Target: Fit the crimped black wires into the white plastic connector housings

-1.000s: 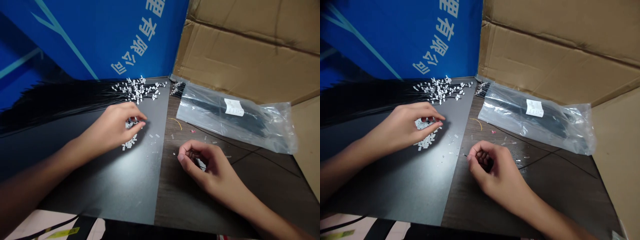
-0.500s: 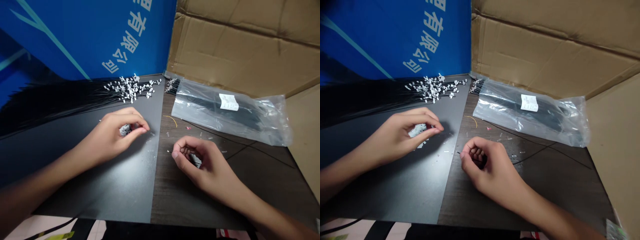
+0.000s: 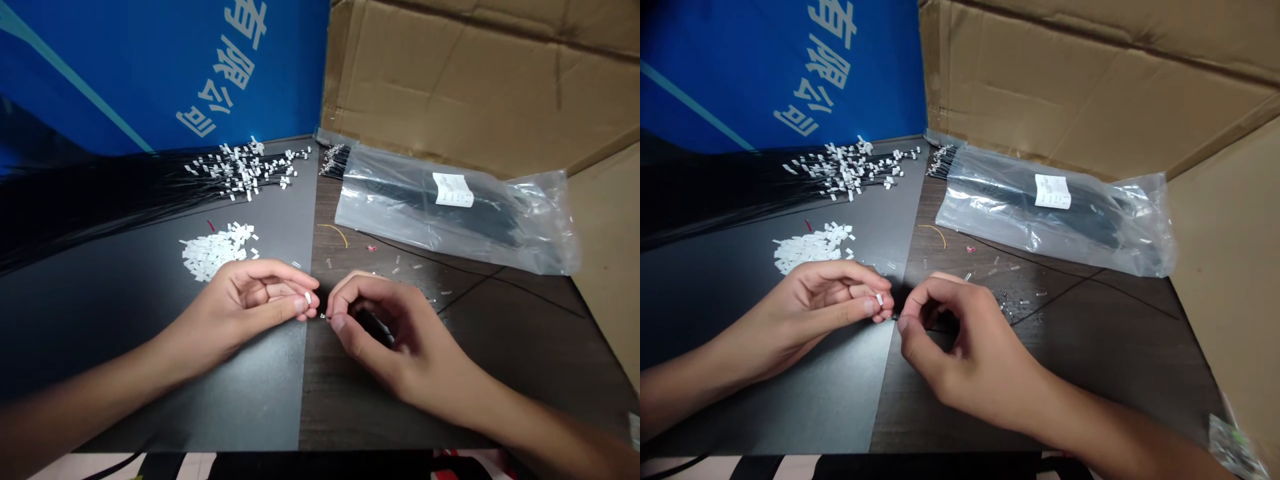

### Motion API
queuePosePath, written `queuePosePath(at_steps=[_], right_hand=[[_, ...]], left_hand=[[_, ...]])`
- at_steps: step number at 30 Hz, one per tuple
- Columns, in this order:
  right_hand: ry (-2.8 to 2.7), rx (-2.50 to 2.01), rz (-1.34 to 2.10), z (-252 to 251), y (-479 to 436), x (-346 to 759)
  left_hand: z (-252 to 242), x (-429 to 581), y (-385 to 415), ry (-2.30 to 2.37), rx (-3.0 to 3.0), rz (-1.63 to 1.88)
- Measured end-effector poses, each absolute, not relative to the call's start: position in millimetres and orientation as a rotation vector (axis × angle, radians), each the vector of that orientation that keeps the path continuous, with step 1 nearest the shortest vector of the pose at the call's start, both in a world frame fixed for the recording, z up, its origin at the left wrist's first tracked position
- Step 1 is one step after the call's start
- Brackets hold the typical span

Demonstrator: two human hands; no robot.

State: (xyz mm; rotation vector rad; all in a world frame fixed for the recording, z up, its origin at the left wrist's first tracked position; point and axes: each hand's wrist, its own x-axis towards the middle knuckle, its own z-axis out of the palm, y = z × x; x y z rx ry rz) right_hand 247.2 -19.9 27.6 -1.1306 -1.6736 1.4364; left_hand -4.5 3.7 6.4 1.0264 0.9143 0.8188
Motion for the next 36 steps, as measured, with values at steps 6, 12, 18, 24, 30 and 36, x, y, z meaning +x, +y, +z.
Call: queuePosePath(at_steps=[6,12,18,24,30,36], right_hand=[[-1.638,-1.136,1.496,27.8,-19.4,247.3],[-1.642,-1.158,1.491,27.6,-19.3,245.9],[-1.639,-1.137,1.48,29.3,-18.5,246.4],[-1.631,-1.143,1.497,29.4,-18.7,246.6],[-1.578,-1.19,1.596,28.4,-19.0,247.2],[-1.486,-1.141,1.718,31.1,-19.2,246.2]], left_hand=[[10.3,-3.7,1.3,0.942,1.079,0.779],[7.2,-4.5,-1.5,0.95,1.169,0.778],[3.4,-1.1,-1.9,0.913,1.276,0.897],[9.5,1.5,0.5,0.925,1.254,0.84],[10.6,1.1,0.1,0.901,1.226,0.822],[11.7,0.3,0.9,0.903,1.164,0.809]])
